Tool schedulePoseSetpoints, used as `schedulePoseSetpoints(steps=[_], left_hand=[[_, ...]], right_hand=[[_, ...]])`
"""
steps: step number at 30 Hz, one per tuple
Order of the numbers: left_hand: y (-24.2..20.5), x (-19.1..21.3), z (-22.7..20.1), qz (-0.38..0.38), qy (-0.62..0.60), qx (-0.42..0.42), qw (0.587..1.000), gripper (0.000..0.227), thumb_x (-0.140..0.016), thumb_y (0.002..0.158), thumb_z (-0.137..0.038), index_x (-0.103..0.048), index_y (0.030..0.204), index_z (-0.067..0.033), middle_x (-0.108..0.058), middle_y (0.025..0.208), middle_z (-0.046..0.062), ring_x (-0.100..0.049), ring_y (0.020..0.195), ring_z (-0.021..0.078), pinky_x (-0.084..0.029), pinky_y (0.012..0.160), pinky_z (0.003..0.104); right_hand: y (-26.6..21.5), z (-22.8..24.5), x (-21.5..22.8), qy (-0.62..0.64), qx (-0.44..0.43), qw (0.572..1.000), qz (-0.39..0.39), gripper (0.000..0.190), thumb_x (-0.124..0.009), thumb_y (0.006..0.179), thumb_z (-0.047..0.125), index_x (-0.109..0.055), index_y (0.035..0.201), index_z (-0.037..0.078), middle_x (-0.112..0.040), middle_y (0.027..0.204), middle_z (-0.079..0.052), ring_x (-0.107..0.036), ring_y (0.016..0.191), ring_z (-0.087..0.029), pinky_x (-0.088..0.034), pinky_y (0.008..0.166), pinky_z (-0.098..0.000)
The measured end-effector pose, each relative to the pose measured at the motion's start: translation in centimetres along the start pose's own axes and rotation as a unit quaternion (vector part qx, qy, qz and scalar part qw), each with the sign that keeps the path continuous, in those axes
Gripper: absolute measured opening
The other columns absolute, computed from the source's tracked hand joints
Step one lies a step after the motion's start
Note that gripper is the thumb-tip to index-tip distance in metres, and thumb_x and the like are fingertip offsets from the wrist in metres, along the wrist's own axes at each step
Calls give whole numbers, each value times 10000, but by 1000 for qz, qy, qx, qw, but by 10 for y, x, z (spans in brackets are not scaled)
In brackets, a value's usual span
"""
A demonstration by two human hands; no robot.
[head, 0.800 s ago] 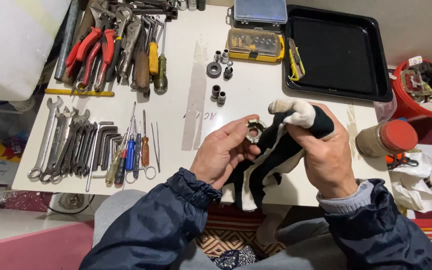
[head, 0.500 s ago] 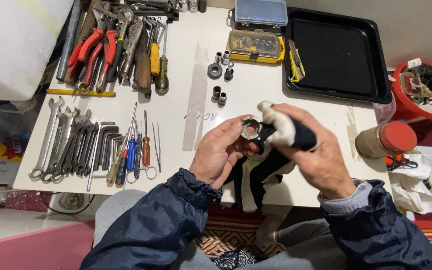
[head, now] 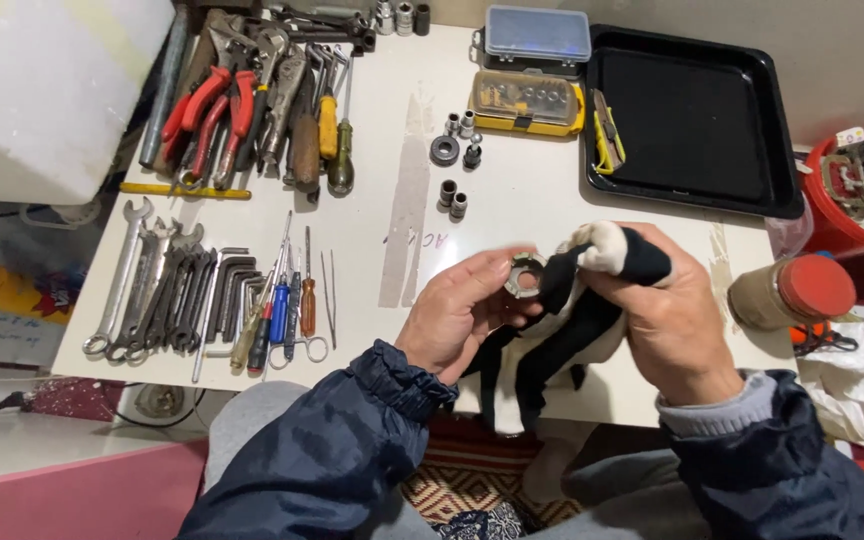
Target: The person sits at a low table and wipes small metal parts with a cloth. They pick up each part, wipe it thoroughly, and place it back on the table among other tools.
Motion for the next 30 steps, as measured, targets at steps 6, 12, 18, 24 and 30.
schedulePoseSetpoints(steps=[6, 12, 18, 24, 30], left_hand=[[4, 5, -12, -78, 13, -12, 997, 410, -591, 1001, -171, -613, 1364, 18, -714, 931, 165, -749, 844, 305, -624, 742, 323], [8, 5, -25, -116, 57, -13, 992, 592, -803, 821, -42, -597, 1370, 41, -732, 922, 188, -755, 827, 273, -637, 773, 325], [18, 13, -49, -157, 133, -38, 978, 671, -879, 705, 8, -622, 1323, 53, -727, 1020, 205, -735, 837, 256, -647, 780, 336], [51, 42, -58, -177, 221, -86, 955, 716, -937, 666, -54, -637, 1310, 38, -677, 1066, 193, -728, 911, 264, -666, 776, 344], [81, 99, -71, -219, 355, -95, 904, 756, -948, 717, -239, -606, 1353, -12, -711, 1076, 174, -761, 863, 221, -661, 756, 296]], right_hand=[[14, -9, 17, -277, 5, 960, -30, 362, -824, 832, 91, -759, 1163, 224, -719, 945, -77, -700, 963, -182, -538, 866, -367], [29, -43, 23, -449, 123, 878, 110, 422, -758, 807, -8, -733, 1194, 156, -724, 1080, -150, -673, 1103, -387, -533, 964, -552], [8, -98, 5, -497, 125, 833, 206, 735, -819, 741, 176, -532, 1409, 64, -525, 1384, -316, -510, 1286, -542, -392, 1114, -624], [8, -152, 5, -524, 255, 794, 172, 655, -607, 870, 295, -470, 1482, 107, -446, 1485, -238, -397, 1391, -464, -263, 1169, -587], [25, -156, -4, -593, 273, 751, 99, 672, -673, 874, 514, -530, 1443, 187, -506, 1478, -117, -447, 1414, -319, -260, 1210, -522]])
Point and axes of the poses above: each hand's wrist, its own y-axis towards the middle knuckle, its own x-axis out of the back of the hand, z = x × y, the point moved 1 cm from there along y, towards the middle knuckle
